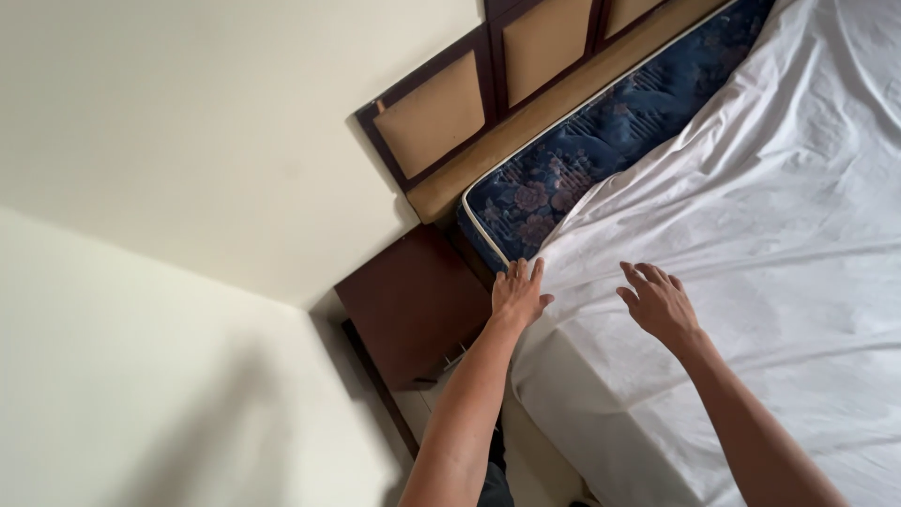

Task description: The person spreads a white fitted sheet over a mattress, smoothing the surface and tucking the edges under the mattress at each corner. They move around the bed to ensure the sheet is tight and properly aligned with the headboard and sides.

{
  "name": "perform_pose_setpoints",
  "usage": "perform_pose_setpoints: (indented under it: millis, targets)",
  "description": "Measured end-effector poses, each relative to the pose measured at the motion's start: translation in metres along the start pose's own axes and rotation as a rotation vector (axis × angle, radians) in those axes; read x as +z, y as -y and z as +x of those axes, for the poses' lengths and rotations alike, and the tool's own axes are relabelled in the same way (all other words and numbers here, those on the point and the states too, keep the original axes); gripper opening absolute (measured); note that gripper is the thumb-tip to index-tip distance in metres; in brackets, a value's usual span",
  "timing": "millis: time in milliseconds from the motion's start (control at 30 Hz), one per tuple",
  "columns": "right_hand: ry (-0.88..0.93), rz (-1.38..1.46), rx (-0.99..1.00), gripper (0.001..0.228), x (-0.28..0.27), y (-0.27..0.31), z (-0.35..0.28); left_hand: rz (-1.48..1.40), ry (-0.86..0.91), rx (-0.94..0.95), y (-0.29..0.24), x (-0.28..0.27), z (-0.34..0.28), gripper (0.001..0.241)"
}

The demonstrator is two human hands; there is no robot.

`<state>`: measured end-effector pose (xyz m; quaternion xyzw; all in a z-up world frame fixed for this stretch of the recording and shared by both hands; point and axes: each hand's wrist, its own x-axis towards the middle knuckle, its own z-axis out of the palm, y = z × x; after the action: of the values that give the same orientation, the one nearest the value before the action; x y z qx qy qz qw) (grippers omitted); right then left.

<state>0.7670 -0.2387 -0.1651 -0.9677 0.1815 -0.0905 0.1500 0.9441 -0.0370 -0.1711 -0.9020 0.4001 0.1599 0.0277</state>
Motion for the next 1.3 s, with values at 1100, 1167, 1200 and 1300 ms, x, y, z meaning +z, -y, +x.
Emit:
perform_pose_setpoints:
  millis: [1100, 1167, 1200, 1300]
  targets:
    - [0.287, -0.344, -0.132, 0.028, 0.269, -0.063, 0.229, -0.378, -0.203, 0.216, 0.035, 0.201, 0.286, 0.046]
    - [0.173, -0.341, -0.139, 0.021, 0.269, -0.055, 0.239, -0.337, -0.251, 0.25, 0.045, 0.194, 0.294, 0.035]
    - [0.061, -0.336, -0.146, 0.014, 0.269, -0.051, 0.243, -0.298, -0.296, 0.282, 0.049, 0.193, 0.296, 0.025]
    - [0.023, -0.503, -0.154, 0.011, 0.262, -0.031, 0.26, -0.155, -0.354, 0.33, 0.066, 0.175, 0.306, 0.012]
